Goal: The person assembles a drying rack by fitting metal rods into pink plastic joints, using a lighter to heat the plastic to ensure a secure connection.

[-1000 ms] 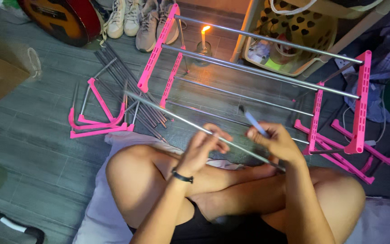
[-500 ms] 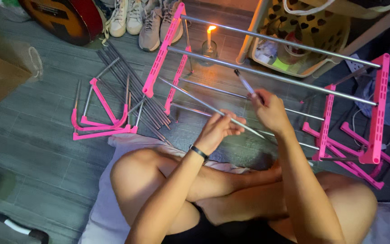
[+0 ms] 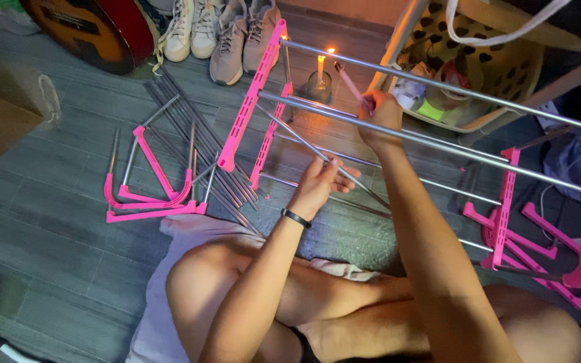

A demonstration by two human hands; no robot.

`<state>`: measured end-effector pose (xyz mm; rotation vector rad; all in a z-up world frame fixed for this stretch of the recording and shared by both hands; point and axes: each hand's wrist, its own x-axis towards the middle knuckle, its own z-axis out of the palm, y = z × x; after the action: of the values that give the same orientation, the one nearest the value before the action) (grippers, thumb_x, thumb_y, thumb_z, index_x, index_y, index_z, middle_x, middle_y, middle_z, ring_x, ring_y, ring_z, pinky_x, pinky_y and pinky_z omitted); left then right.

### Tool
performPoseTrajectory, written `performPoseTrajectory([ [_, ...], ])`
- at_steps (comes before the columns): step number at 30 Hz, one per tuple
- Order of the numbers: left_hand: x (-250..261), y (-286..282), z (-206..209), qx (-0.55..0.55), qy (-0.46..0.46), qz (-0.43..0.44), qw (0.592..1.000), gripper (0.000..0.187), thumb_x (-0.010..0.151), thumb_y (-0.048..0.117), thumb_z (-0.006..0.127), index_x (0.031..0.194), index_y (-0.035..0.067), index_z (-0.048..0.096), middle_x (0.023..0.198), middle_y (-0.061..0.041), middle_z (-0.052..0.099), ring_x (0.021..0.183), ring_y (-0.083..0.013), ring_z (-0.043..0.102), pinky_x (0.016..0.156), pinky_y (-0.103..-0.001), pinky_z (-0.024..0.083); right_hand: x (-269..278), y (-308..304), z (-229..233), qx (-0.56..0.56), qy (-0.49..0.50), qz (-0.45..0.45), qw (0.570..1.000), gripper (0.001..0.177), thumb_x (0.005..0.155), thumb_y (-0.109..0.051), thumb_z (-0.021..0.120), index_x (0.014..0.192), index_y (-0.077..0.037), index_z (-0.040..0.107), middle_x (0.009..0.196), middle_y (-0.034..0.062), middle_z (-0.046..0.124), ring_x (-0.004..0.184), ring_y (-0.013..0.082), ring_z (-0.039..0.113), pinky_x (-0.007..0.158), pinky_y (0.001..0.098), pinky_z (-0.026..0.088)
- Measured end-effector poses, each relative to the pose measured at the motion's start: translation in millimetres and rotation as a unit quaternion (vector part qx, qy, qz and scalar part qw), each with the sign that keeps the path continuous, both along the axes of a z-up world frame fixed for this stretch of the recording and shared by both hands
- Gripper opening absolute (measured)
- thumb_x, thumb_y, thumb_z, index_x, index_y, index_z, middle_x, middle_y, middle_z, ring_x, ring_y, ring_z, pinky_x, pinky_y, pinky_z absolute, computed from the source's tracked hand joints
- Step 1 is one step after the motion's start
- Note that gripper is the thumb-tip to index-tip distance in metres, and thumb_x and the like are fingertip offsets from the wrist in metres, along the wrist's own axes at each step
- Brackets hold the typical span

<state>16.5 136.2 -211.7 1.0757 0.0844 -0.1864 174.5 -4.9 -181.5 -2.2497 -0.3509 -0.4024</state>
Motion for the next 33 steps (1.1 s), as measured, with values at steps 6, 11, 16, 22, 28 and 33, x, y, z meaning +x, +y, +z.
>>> performPoseTrajectory([
  [6, -0.2, -9.0, 1.8, 0.049, -0.005, 0.0, 0.999, 0.02, 0.11, 0.025, 0.046, 0.112, 0.005, 0.046, 0.096, -0.014, 0.067, 0.07, -0.0194, 0.071, 0.06, -0.03, 0.058, 31.8, 18.0, -14.8, 0.062, -0.012, -0.013, 0.998, 0.01, 0.086, -0.005, 0.071, 0.095, 0.0, 0.073, 0.084, 0.0177, 0.072, 0.076, 0.03, 0.07, 0.069, 0.0405, 0.054],
  [11, -1.7, -19.0, 11.4, 0.076, -0.017, -0.01, 0.997, 0.015, 0.108, 0.02, 0.05, 0.114, 0.006, 0.047, 0.091, -0.013, 0.068, 0.067, -0.0183, 0.07, 0.056, -0.029, 0.057, 47.2, 22.3, -21.7, 0.014, 0.005, -0.027, 1.0, 0.01, 0.089, -0.003, 0.069, 0.096, 0.001, 0.076, 0.082, 0.0202, 0.07, 0.074, 0.032, 0.069, 0.069, 0.0407, 0.053],
  [16, -2.7, -20.7, 17.1, 0.097, -0.024, -0.016, 0.995, 0.016, 0.108, 0.02, 0.051, 0.116, 0.006, 0.048, 0.091, -0.01, 0.066, 0.069, -0.0174, 0.071, 0.057, -0.03, 0.058, 53.3, 24.6, -25.1, 0.007, 0.043, -0.027, 0.999, 0.013, 0.093, -0.006, 0.067, 0.1, 0.0, 0.076, 0.084, 0.0228, 0.07, 0.074, 0.0329, 0.069, 0.067, 0.0413, 0.052],
  [22, -3.6, -17.6, 24.5, 0.107, -0.008, -0.029, 0.994, 0.019, 0.109, 0.023, 0.051, 0.117, 0.007, 0.049, 0.088, -0.007, 0.065, 0.068, -0.0157, 0.07, 0.057, -0.029, 0.056, 56.3, 30.4, -31.4, 0.016, 0.062, -0.043, 0.997, 0.013, 0.094, -0.009, 0.067, 0.1, -0.001, 0.076, 0.083, 0.0227, 0.07, 0.072, 0.034, 0.068, 0.066, 0.0423, 0.051],
  [28, -2.1, -19.4, 20.5, 0.094, -0.014, -0.031, 0.995, 0.019, 0.108, 0.023, 0.052, 0.117, 0.006, 0.05, 0.087, -0.006, 0.063, 0.066, -0.0149, 0.068, 0.056, -0.028, 0.056, 55.9, 31.4, -33.7, 0.02, 0.065, -0.053, 0.996, 0.014, 0.091, -0.009, 0.067, 0.099, -0.002, 0.076, 0.082, 0.0211, 0.071, 0.073, 0.032, 0.07, 0.067, 0.0402, 0.053],
  [33, -0.4, -18.2, 23.3, 0.087, 0.002, -0.032, 0.996, 0.018, 0.108, 0.023, 0.052, 0.116, 0.006, 0.051, 0.088, -0.007, 0.066, 0.067, -0.0144, 0.068, 0.057, -0.028, 0.056, 52.7, 30.7, -30.8, 0.05, 0.045, -0.04, 0.997, 0.013, 0.092, -0.011, 0.069, 0.097, 0.0, 0.075, 0.083, 0.019, 0.073, 0.073, 0.03, 0.071, 0.067, 0.04, 0.054],
])
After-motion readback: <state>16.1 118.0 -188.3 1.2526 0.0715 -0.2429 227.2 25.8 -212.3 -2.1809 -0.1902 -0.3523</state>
